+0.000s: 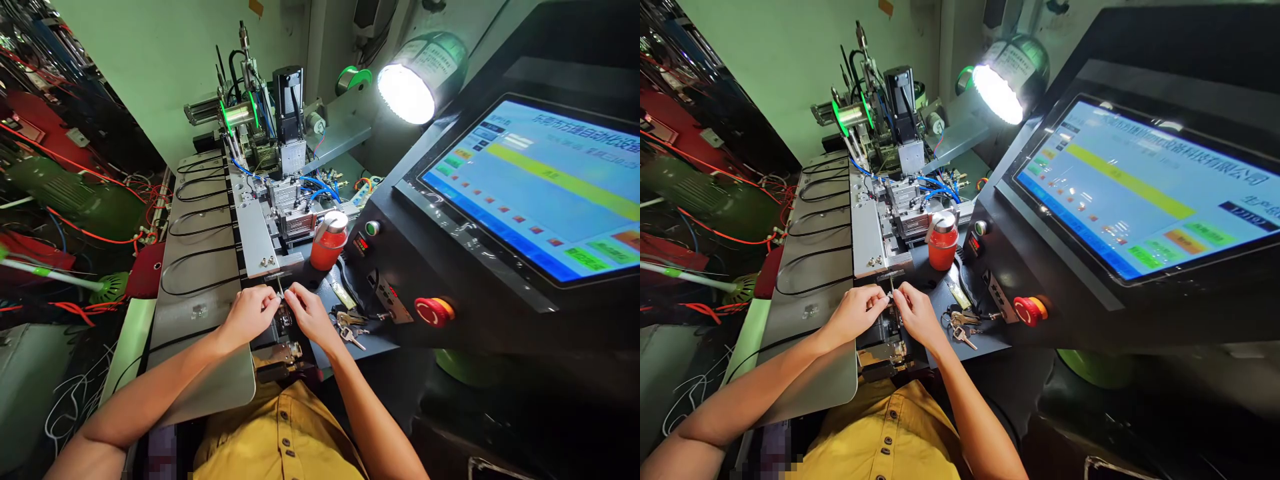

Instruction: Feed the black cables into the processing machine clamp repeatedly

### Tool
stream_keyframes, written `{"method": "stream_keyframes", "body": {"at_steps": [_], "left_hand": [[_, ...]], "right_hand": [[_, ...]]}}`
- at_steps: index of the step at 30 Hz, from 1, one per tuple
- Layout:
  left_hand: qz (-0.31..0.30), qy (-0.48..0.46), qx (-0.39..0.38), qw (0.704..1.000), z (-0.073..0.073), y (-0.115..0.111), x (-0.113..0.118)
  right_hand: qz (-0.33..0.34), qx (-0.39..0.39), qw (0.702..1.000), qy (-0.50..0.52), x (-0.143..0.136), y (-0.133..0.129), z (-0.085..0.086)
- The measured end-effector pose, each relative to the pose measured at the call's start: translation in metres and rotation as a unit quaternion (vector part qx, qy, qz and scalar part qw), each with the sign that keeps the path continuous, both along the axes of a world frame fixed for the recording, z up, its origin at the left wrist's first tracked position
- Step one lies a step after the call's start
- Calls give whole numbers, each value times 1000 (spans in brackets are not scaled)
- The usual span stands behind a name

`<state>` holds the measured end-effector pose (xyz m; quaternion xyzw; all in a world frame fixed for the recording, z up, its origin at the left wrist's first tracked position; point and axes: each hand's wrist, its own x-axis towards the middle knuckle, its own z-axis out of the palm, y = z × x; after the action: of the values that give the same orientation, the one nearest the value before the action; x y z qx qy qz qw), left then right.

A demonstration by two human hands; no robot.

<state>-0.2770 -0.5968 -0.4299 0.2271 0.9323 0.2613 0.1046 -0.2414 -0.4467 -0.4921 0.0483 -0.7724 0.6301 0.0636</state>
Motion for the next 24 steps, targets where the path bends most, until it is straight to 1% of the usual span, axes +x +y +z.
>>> {"method": "stream_keyframes", "body": {"at_steps": [2,4,6,8,10,13,15,16,17,18,20,22,24], "left_hand": [[-6,8,-7,1000,-1,-1,1],[-9,42,-11,999,-3,-3,3],[-11,100,-5,995,-7,-8,7],[-36,170,-2,985,-12,-13,10],[-85,235,-20,968,-14,-17,12],[-163,328,-85,927,-14,-18,13],[-212,367,-125,897,-11,-17,12],[-227,373,-138,889,-10,-17,12],[-230,368,-144,889,-8,-17,13],[-221,352,-140,899,-6,-18,13],[-180,298,-111,931,-4,-21,14],[-129,243,-82,958,-3,-25,15],[-96,208,-84,970,-4,-29,15]], "right_hand": [[4,-25,1000,7,-2,-3,-4],[-4,-51,999,11,-2,-6,-8],[-15,-64,998,13,-1,-8,-13],[-22,-65,998,15,-1,-9,-16],[-25,-65,997,15,0,-10,-17],[-31,-62,997,14,-1,-12,-18],[-37,-57,998,12,-1,-13,-18],[-43,-53,998,11,0,-13,-18],[-50,-51,997,9,1,-11,-18],[-61,-45,997,8,3,-9,-17],[-89,5,996,18,7,-2,-13],[-103,102,988,53,12,4,-8],[-89,210,968,100,14,7,-2]]}}
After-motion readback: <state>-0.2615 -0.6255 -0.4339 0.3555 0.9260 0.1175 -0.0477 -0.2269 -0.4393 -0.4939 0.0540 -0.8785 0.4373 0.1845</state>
